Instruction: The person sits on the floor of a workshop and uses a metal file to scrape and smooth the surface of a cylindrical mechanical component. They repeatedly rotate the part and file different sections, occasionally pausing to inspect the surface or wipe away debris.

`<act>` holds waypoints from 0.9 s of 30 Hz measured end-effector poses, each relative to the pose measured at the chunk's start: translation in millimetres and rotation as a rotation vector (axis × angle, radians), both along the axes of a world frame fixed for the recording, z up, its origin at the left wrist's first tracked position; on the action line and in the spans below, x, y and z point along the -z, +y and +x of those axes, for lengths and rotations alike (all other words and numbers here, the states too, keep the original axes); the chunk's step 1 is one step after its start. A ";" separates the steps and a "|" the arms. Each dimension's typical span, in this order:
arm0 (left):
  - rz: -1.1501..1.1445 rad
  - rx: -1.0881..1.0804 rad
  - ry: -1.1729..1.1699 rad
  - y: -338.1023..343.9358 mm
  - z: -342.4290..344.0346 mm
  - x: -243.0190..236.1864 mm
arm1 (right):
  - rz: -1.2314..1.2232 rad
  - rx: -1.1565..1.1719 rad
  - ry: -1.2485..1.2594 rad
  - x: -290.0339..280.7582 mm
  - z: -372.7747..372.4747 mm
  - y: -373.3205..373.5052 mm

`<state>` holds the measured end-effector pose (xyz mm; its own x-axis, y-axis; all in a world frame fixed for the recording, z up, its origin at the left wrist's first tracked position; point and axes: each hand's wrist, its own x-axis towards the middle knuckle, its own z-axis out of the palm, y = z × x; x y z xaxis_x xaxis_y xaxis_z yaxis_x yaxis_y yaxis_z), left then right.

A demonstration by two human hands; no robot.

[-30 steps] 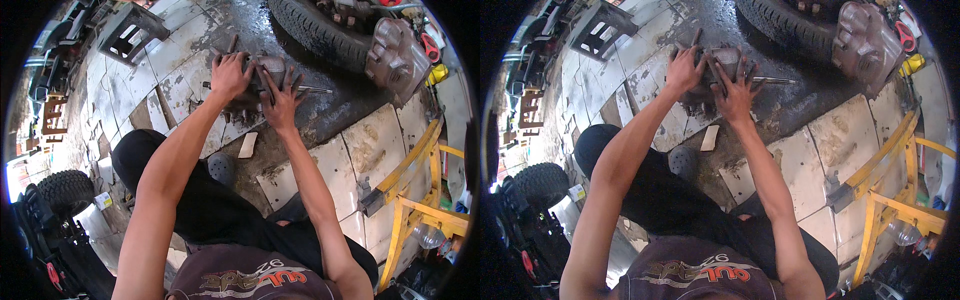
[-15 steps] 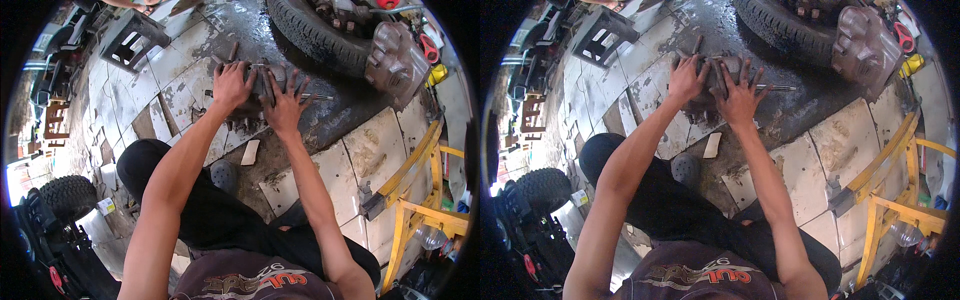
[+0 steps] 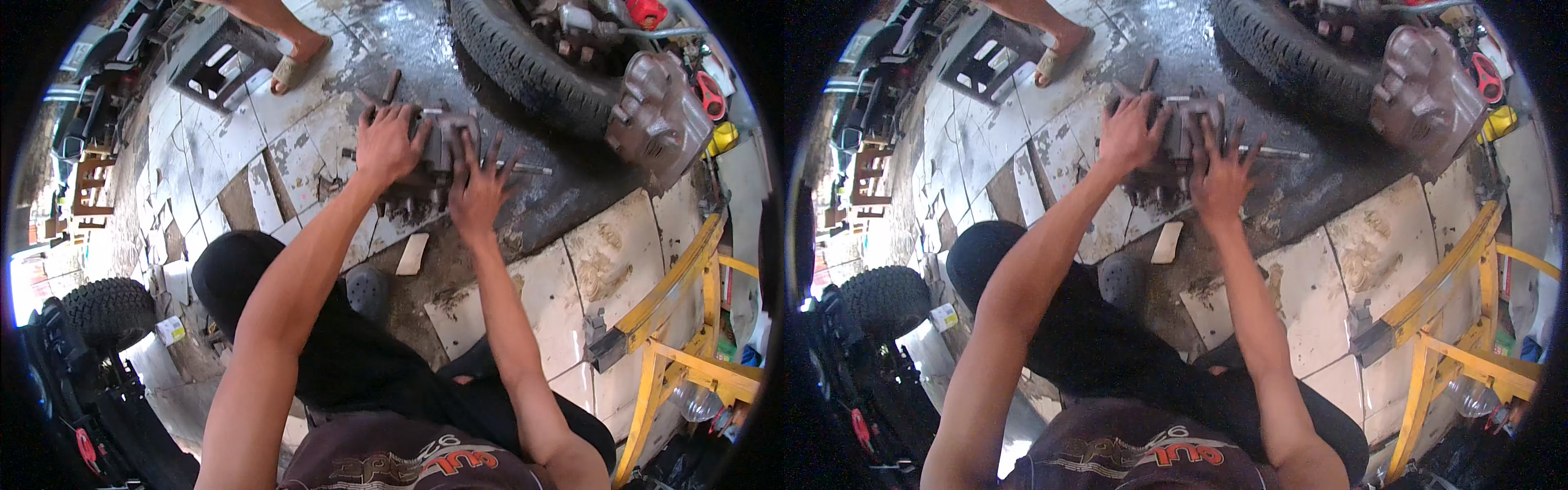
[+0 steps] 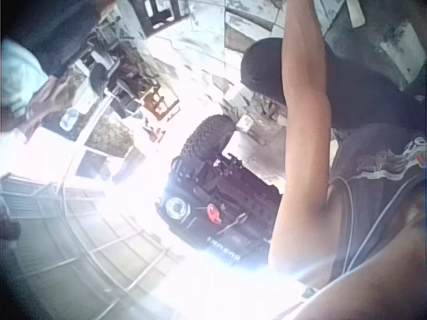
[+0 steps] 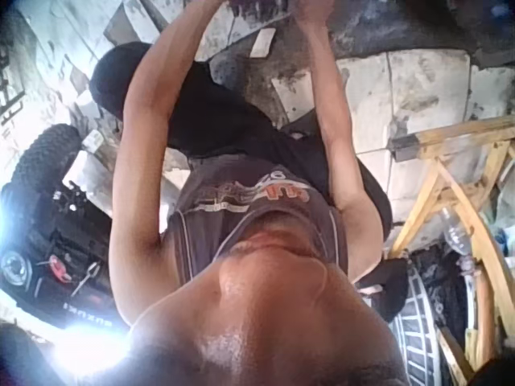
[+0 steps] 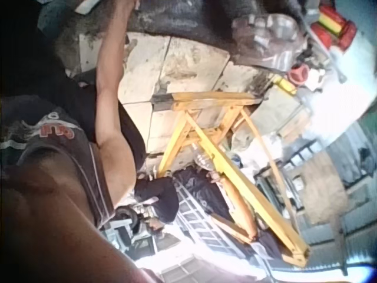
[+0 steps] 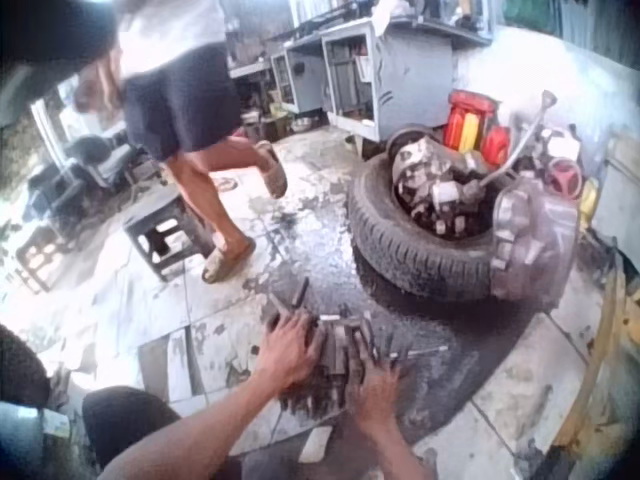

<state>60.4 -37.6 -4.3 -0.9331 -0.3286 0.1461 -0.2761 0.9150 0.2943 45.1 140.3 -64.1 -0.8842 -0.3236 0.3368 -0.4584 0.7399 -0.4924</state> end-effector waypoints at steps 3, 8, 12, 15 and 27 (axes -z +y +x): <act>0.016 0.014 0.013 -3.5 0.8 3.5 | -0.093 -0.024 0.038 18.5 7.7 1.6; -0.003 0.027 0.061 -2.9 4.9 5.6 | -0.117 0.023 0.038 13.1 -5.8 -3.5; 0.005 0.017 0.065 -4.2 2.8 7.8 | -0.079 -0.103 0.028 21.5 15.4 11.7; -0.048 0.019 0.083 -4.5 0.5 6.8 | -0.007 -0.022 0.029 24.3 -5.2 6.1; 0.003 0.029 0.067 -5.9 2.7 5.0 | -0.703 -0.043 -0.266 -38.8 -64.9 25.4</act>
